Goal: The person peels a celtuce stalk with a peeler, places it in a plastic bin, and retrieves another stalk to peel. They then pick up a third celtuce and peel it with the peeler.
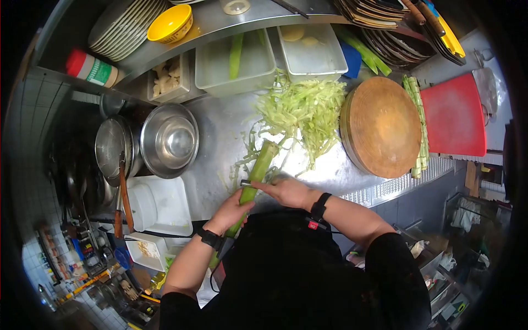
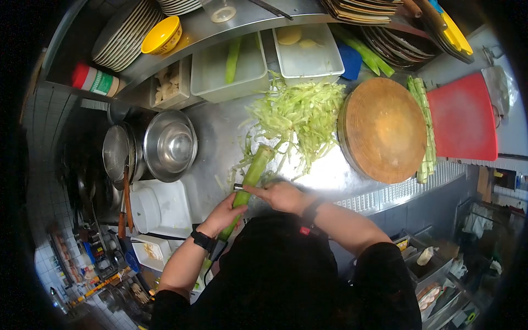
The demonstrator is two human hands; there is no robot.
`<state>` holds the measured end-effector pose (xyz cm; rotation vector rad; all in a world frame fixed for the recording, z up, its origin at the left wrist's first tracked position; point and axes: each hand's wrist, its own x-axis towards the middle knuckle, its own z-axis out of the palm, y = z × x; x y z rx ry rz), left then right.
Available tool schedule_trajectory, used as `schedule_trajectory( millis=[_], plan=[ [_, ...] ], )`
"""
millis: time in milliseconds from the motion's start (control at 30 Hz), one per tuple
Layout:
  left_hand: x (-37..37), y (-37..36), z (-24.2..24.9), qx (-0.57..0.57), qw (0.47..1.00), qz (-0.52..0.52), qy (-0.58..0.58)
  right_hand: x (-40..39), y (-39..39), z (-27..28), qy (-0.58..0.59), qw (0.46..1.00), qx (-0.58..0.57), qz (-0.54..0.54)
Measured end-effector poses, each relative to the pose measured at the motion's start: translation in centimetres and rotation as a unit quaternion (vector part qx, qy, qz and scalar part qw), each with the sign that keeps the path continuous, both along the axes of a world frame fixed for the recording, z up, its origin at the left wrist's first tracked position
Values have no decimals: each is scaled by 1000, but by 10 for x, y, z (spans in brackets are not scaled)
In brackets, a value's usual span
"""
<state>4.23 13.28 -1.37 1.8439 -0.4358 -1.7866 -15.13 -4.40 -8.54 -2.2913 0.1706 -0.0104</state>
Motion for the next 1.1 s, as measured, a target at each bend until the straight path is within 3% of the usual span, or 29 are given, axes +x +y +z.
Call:
schedule_trajectory(
  millis=[67,133,233,267,333,367,433,533,600,667,800,867,900,933,1033,1100],
  plan=[
    [0,2,-3,9,1000,-15,-16,0,-22,-45,-189,978,-30,-85],
    [0,1,-3,12,999,-29,-34,-10,-74,-51,114,967,-104,-202],
    [0,-4,3,-5,999,-21,-29,-15,-82,-44,48,976,-84,-194],
    [-1,-2,4,-4,999,-26,-26,-10,-68,-16,48,979,-54,-189],
    [-2,1,4,0,999,-27,-23,-4,-37,-28,-87,983,-54,-155],
    [-1,3,3,0,999,-27,-26,-3,-33,-26,-86,983,-52,-155],
    [0,7,-1,1,999,-31,-29,-4,-27,-21,34,996,-32,-73],
    [-1,13,-3,-5,998,-41,-50,-7,-81,-31,217,957,-40,-191],
    [0,6,7,21,999,-34,-31,-6,-90,-26,176,960,-37,-216],
    [0,7,3,10,999,-35,-23,-9,-65,-13,40,978,16,-202],
    [0,13,-3,0,999,-32,-14,1,-25,-25,30,991,-36,-122],
    [2,14,-4,8,999,-30,-8,-8,-45,-50,37,987,-19,-154],
    [2,16,-4,14,1000,-28,-3,-6,-67,-32,193,963,-5,-189],
    [3,17,-3,13,999,-30,-4,-10,-79,-48,175,959,-65,-214],
    [6,16,-3,-5,999,-6,47,-12,-81,-24,130,963,-50,-230],
    [8,21,-14,3,995,23,93,-8,-68,-15,-1,976,-35,-216]
  ],
)
